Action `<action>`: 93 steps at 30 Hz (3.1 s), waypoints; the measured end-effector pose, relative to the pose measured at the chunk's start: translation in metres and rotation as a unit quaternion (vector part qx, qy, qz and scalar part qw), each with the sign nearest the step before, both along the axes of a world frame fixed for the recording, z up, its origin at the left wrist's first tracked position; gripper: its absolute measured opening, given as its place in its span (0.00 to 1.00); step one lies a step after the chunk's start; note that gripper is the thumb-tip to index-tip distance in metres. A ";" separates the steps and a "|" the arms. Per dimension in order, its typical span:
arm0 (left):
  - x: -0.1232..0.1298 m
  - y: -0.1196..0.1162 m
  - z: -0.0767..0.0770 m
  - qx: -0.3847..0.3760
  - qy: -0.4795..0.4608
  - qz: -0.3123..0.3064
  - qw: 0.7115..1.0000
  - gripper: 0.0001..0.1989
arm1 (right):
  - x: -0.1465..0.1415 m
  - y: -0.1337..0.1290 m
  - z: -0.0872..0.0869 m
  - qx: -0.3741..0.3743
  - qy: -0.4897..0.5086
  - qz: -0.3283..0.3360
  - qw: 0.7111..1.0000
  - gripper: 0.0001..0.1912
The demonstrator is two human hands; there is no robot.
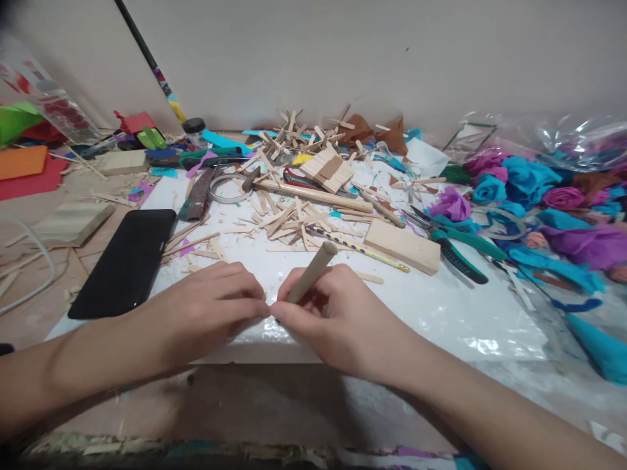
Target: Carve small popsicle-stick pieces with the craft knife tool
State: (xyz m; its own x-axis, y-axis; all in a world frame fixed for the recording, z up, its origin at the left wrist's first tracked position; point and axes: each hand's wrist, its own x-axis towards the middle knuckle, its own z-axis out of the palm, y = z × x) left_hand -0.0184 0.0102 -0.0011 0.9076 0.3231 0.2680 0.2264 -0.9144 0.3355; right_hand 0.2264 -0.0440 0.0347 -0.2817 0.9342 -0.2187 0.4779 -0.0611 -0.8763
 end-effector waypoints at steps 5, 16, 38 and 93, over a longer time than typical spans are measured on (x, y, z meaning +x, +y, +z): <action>0.005 -0.003 0.002 -0.003 -0.015 0.034 0.999 0.09 | 0.007 0.000 0.008 0.046 -0.010 -0.016 0.999 0.12; 0.005 -0.005 -0.002 -0.058 -0.048 0.053 0.996 0.09 | 0.007 -0.003 0.010 0.096 -0.028 0.007 0.995 0.16; 0.007 -0.002 -0.005 -0.063 -0.044 0.054 0.996 0.12 | 0.000 -0.002 0.005 0.107 -0.057 0.049 0.991 0.17; 0.007 -0.001 -0.009 -0.054 -0.058 0.056 0.995 0.11 | -0.001 0.001 0.001 0.127 -0.081 0.072 0.986 0.17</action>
State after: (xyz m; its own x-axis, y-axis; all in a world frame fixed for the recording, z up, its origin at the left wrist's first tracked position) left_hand -0.0113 0.0091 -0.0104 0.8287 0.4541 0.3272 0.2794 -0.8422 0.4612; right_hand 0.2252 -0.0428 0.0359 -0.3964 0.9174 -0.0351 0.6000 0.2299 -0.7663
